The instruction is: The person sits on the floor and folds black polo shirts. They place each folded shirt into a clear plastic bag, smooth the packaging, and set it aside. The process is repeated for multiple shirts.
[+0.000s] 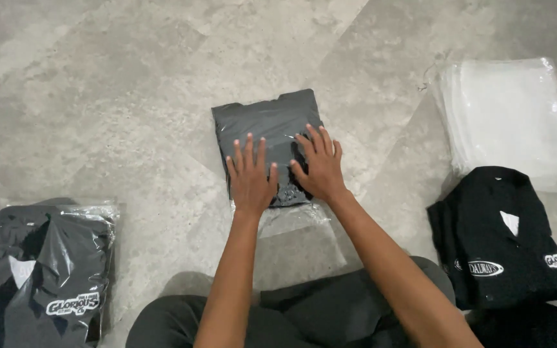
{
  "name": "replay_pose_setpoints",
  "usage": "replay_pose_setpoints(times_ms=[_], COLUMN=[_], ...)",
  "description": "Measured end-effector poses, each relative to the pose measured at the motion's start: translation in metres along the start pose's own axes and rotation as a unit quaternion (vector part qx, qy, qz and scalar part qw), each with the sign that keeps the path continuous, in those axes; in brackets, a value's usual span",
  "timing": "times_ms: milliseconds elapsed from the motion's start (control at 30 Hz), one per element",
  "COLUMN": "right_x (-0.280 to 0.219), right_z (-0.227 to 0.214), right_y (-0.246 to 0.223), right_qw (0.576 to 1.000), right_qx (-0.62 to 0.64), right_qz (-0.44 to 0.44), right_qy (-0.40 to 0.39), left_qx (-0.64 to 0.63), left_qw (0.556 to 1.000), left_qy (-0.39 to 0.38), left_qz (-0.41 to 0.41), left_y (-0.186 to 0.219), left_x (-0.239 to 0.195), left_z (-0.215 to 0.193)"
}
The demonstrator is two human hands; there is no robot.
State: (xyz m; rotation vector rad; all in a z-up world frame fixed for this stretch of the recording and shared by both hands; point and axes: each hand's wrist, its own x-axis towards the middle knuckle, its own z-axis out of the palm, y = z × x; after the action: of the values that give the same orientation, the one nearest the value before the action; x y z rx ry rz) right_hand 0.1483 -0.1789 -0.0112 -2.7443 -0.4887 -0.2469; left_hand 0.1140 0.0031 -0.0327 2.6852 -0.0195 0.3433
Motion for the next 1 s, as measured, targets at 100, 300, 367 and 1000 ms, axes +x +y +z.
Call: replay_pose_setpoints(times_ms=[100,300,367,1000], right_x=[0.004,-0.007,-0.005,-0.080], right_z=[-0.003,0.040,0.046,-0.023], right_y=[-0.014,0.010,0.020,0.111], right_qw=[0.988,0.998,0.999,0.964], right_qx=[-0.074,-0.044,-0.035,-0.023], right_qz=[0.008,-0.015,-0.019,-0.198], right_qy=[-0.138,-0.037,-0.023,-0.177], left_qx=[0.066,0.022,0.006,0.053], left_qw=[0.996,0.999,1.000,0.950], left_qy=[-0.058,-0.012,-0.008,-0.178], left_qz=[0.022,0.022,0.025,0.250], left_y=[-0.021,-0.032,-0.031,-0.108], left_x=[-0.005,-0.010,-0.004,-0.046], left_z=[0.022,0.040,0.043,0.000])
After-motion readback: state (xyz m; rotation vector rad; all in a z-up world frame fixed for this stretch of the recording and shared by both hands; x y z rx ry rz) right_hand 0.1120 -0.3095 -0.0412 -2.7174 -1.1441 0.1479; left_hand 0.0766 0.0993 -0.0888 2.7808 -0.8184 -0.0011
